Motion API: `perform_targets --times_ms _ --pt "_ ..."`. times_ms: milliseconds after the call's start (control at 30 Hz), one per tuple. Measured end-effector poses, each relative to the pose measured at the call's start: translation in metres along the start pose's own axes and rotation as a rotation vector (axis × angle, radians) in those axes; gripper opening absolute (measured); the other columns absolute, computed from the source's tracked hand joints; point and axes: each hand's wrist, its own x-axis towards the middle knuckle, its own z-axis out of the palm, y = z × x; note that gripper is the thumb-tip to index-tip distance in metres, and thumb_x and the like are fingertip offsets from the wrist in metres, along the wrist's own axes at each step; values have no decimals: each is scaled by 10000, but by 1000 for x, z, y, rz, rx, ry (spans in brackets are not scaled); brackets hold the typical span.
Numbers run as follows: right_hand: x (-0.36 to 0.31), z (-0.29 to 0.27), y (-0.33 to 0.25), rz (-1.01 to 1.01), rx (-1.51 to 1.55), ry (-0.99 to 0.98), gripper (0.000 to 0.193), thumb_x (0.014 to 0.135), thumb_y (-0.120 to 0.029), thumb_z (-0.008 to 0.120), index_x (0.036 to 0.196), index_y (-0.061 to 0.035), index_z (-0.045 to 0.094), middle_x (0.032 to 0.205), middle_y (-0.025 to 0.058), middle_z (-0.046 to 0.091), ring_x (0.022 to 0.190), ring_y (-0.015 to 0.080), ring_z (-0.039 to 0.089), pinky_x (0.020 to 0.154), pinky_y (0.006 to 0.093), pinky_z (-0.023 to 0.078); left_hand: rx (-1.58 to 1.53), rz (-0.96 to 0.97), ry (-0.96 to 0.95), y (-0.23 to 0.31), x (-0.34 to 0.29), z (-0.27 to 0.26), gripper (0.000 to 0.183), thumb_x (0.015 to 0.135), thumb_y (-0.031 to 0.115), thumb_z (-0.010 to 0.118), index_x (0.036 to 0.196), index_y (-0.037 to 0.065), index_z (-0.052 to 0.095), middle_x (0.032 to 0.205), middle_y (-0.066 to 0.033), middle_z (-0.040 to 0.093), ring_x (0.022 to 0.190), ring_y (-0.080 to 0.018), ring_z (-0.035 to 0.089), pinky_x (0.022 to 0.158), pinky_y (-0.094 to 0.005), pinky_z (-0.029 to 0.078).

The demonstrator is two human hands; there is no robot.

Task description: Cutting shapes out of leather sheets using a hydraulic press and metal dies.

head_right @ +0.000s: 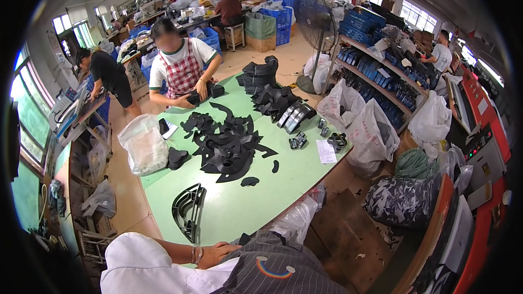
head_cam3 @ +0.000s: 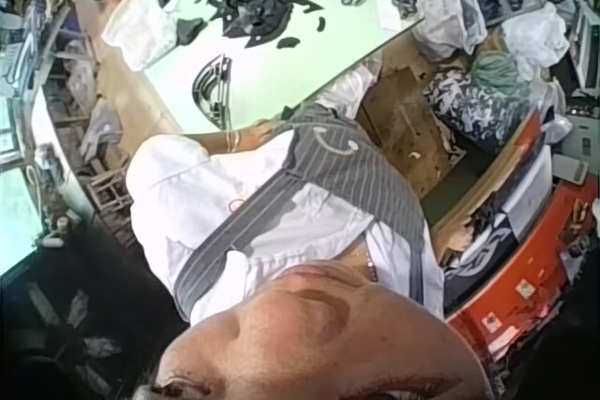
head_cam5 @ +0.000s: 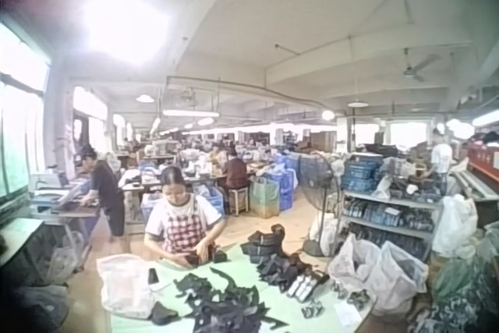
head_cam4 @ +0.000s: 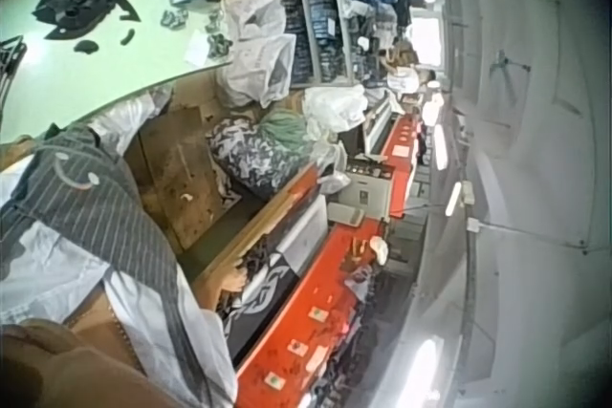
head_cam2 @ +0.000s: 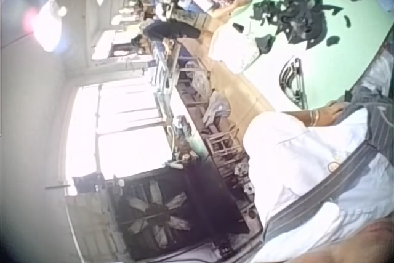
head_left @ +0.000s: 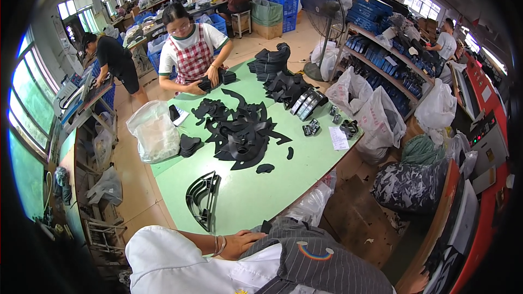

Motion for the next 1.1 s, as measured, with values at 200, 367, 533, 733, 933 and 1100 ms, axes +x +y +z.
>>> perform_targets --times_ms 200,367,533,733,933,1100 --pt "1 1 -3 8 4 -37 418 824 -559 575 672 -194 710 732 46 657 627 279 602 567 442 438 -59 -82 -61 10 2 -11 596 777 -28 520 1341 -60 331 1503 -259 182 1373 -363 269 1120 -466 224" --pt "11 1 -6 14 8 -89 405 835 -550 567 719 -186 700 768 50 657 663 278 603 594 440 441 -36 -153 -126 2 -5 0 620 778 -17 524 1362 -45 316 1505 -257 180 1377 -365 261 1122 -461 225" --pt "28 -5 -4 28 -10 -148 390 854 -536 553 795 -173 682 823 55 653 722 275 603 637 436 445 37 42 -20 -11 -9 11 1108 561 141 744 1481 32 137 1522 -275 114 1390 -396 239 1114 -491 209" --pt "45 -4 1 51 -24 -255 382 877 -520 536 886 -158 660 889 62 649 792 272 604 688 430 451 280 102 51 -9 -6 5 1197 474 188 777 1487 41 156 1525 -280 108 1407 -356 230 1126 -510 180" --pt "70 -8 8 78 -47 -335 387 900 -503 519 977 -143 639 955 68 644 862 268 604 739 425 456 -79 -59 -160 5 10 -18 896 718 149 650 1454 -41 175 1530 -273 82 1377 -408 222 1143 -496 150" --pt "95 -21 5 94 -56 -409 400 919 -489 505 1053 -131 621 1010 73 640 920 265 605 782 421 460 -118 -115 -178 2 6 -14 886 735 183 655 1458 -20 184 1529 -268 100 1393 -386 210 1139 -487 151"
